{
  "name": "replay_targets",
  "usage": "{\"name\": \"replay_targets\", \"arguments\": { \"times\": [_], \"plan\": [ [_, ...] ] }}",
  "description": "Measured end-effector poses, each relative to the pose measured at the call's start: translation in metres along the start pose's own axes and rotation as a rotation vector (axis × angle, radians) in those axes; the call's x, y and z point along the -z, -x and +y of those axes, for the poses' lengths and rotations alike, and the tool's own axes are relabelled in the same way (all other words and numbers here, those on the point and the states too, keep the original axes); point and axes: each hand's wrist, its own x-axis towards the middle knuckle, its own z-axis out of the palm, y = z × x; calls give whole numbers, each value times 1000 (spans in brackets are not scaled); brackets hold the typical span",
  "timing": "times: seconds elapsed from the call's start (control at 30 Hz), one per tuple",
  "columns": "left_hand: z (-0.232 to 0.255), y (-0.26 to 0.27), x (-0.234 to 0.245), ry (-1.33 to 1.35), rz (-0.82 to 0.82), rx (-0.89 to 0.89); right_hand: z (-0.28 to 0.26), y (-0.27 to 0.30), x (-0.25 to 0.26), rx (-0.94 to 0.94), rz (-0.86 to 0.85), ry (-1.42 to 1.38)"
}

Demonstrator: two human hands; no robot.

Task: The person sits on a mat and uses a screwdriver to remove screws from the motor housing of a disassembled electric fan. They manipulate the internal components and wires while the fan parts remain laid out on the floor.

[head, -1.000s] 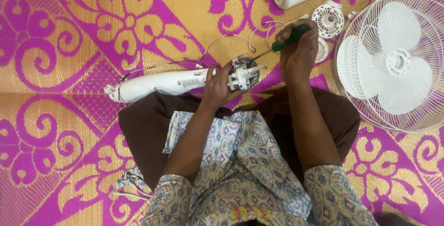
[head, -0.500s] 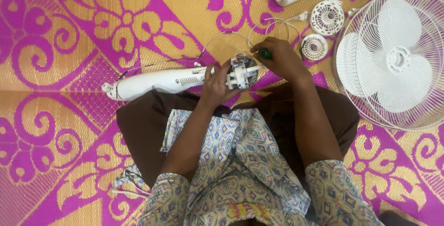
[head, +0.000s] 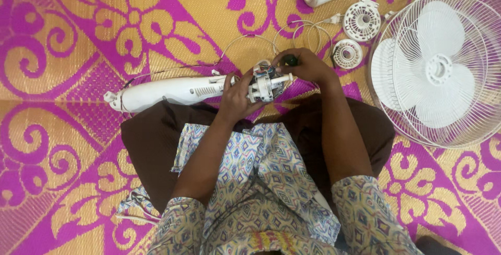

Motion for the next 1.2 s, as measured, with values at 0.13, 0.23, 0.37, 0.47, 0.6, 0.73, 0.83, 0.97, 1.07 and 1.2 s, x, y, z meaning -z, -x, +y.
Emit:
{"name": "replay_targets", "arguments": {
  "times": [0.13,0.23,0.37,0.47,0.6,0.73,0.83,0.97,1.07,1.2],
  "plan": [
    [1,-1,4,-7,0,-9,8,-4,-2,23,4,-24],
    [1,-2,1,4,52,-51,8,1,-6,29,48,-46],
    [-2,1,-3,4,31,-44,9,8,-14,135,125,33],
    [-3,2,-3,-6,27,-40,9,9,-18,178,167,24],
    [-6,2,-2,-5,25,-60,7,11,-24,176,217,58],
    [-9,2,-4,-2,-5,-48,-1,14,-30,135,290,-3],
    [-8,1,-4,9,3,-43,-12,22,-34,-22,391,-26],
    [-7,1,-2,3,46,-65,-28,45,-30,-164,417,-8],
    [-6,1,-3,22,40,-43,-37,52,-30,-297,330,-52],
    [-7,4,-8,33,88,-41,-45,49,-49,-139,298,105]
  ]
}}
